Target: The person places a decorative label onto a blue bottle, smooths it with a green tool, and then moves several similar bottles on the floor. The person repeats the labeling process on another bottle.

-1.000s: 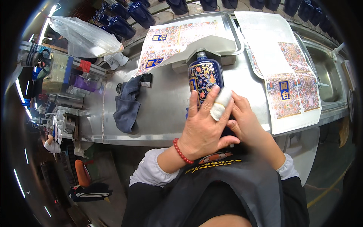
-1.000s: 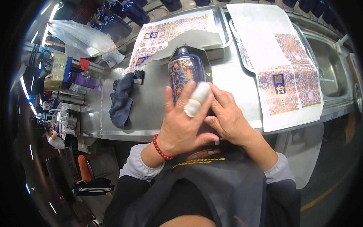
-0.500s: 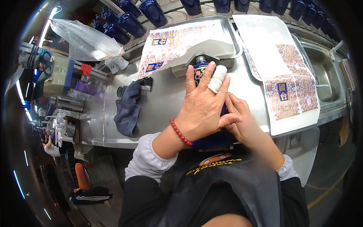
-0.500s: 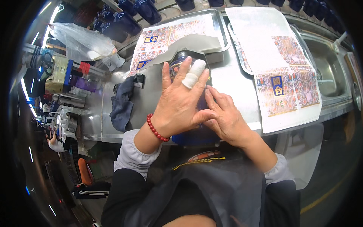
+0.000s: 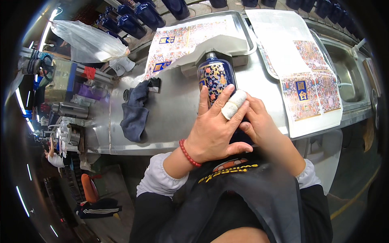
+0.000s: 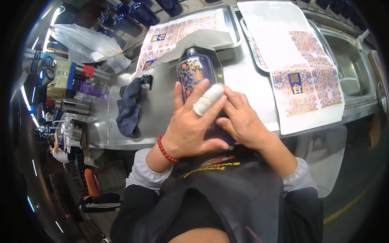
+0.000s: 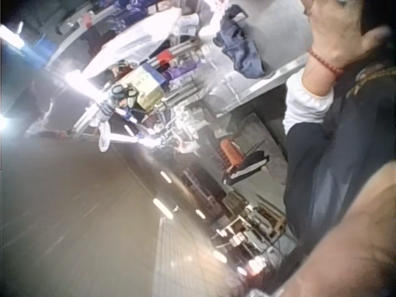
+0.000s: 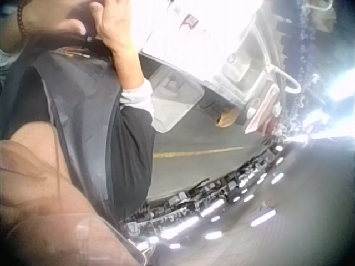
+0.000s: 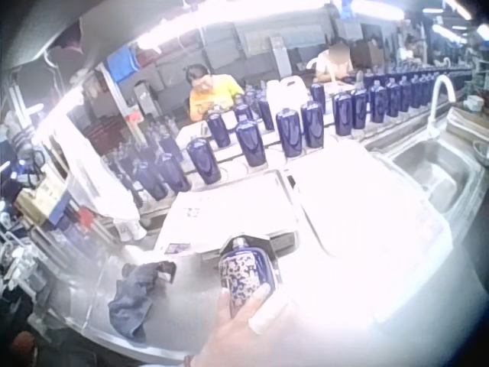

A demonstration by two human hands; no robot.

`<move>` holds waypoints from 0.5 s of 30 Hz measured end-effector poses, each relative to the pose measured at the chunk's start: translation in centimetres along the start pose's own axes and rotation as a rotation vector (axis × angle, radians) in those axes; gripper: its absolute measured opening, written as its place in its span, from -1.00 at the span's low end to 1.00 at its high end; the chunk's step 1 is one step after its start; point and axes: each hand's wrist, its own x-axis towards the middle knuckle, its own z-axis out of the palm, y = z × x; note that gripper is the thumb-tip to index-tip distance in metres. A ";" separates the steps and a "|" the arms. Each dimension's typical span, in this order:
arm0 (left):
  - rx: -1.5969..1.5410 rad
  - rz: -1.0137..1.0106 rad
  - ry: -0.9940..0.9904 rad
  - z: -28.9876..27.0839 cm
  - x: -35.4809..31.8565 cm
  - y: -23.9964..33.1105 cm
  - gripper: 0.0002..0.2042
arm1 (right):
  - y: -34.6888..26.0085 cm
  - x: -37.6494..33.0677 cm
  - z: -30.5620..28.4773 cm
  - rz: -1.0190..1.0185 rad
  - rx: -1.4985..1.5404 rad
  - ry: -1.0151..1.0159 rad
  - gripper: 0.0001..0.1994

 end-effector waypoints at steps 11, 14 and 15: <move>0.013 -0.195 0.183 3.4 -4.2 0.5 -0.02 | 0.5 -0.3 0.5 -0.023 0.010 0.047 -0.33; 0.078 -0.101 0.200 3.2 -3.5 1.1 -0.07 | 0.4 -0.3 0.5 -0.011 -0.006 0.051 -0.34; 0.071 -0.092 0.214 3.3 -3.2 1.3 -0.09 | 0.3 -0.3 0.5 -0.004 -0.008 0.050 -0.35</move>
